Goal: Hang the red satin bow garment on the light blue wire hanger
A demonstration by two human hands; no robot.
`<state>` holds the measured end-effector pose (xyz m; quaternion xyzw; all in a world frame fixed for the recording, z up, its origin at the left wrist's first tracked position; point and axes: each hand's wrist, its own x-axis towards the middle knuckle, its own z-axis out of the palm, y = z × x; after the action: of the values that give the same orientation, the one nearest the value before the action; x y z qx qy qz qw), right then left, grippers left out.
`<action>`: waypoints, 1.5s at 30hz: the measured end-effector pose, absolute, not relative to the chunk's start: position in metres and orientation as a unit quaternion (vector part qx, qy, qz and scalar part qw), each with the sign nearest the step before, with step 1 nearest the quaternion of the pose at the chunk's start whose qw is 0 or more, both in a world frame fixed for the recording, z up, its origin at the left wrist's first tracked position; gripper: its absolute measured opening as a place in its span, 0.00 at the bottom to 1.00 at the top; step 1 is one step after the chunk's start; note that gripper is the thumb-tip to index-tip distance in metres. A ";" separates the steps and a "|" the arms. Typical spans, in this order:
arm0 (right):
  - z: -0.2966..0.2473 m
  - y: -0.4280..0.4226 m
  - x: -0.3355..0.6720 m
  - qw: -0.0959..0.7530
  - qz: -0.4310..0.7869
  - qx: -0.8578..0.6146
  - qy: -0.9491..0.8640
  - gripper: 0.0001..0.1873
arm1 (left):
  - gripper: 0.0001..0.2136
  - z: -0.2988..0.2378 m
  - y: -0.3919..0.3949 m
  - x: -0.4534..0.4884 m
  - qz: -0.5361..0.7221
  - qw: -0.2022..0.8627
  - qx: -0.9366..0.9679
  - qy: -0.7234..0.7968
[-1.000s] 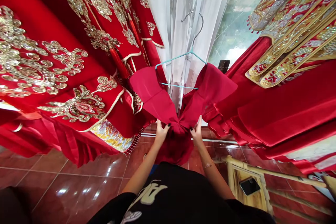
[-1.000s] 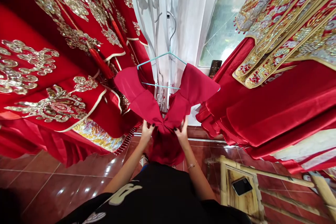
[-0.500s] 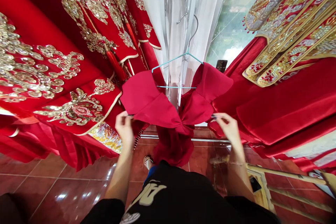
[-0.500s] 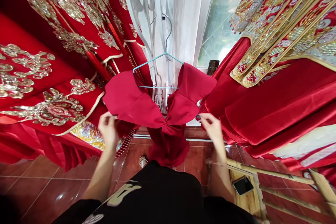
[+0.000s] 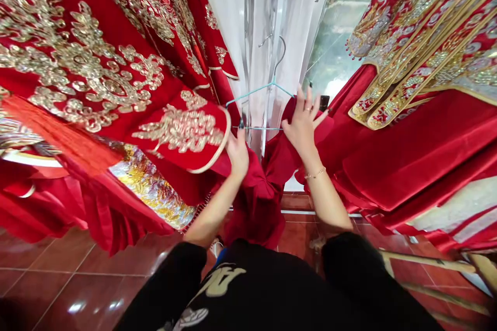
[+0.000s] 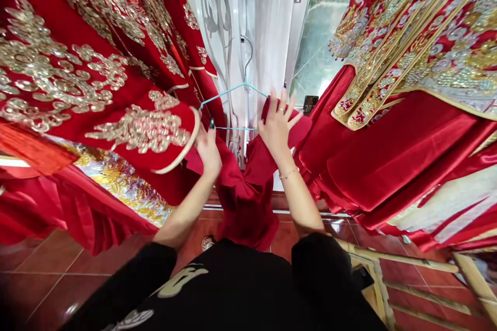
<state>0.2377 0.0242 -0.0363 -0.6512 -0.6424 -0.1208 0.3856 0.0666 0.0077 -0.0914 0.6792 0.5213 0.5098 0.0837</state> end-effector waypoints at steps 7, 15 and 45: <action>-0.055 0.023 0.254 0.402 -0.113 -0.665 -0.619 0.42 | 0.24 -0.087 -0.034 0.088 0.535 -0.013 0.678 0.504; -0.059 0.032 0.257 0.375 -0.159 -0.695 -0.593 0.39 | 0.43 -0.044 0.036 0.020 0.516 0.020 0.645 0.564; -0.058 -0.007 0.256 0.368 -0.179 -0.692 -0.594 0.39 | 0.26 -0.049 0.059 -0.043 0.427 0.023 0.753 0.501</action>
<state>0.2556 -0.0069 -0.0582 -0.6923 -0.5944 -0.1790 0.3680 -0.0432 0.0587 -0.0488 0.7528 0.5005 0.4269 0.0228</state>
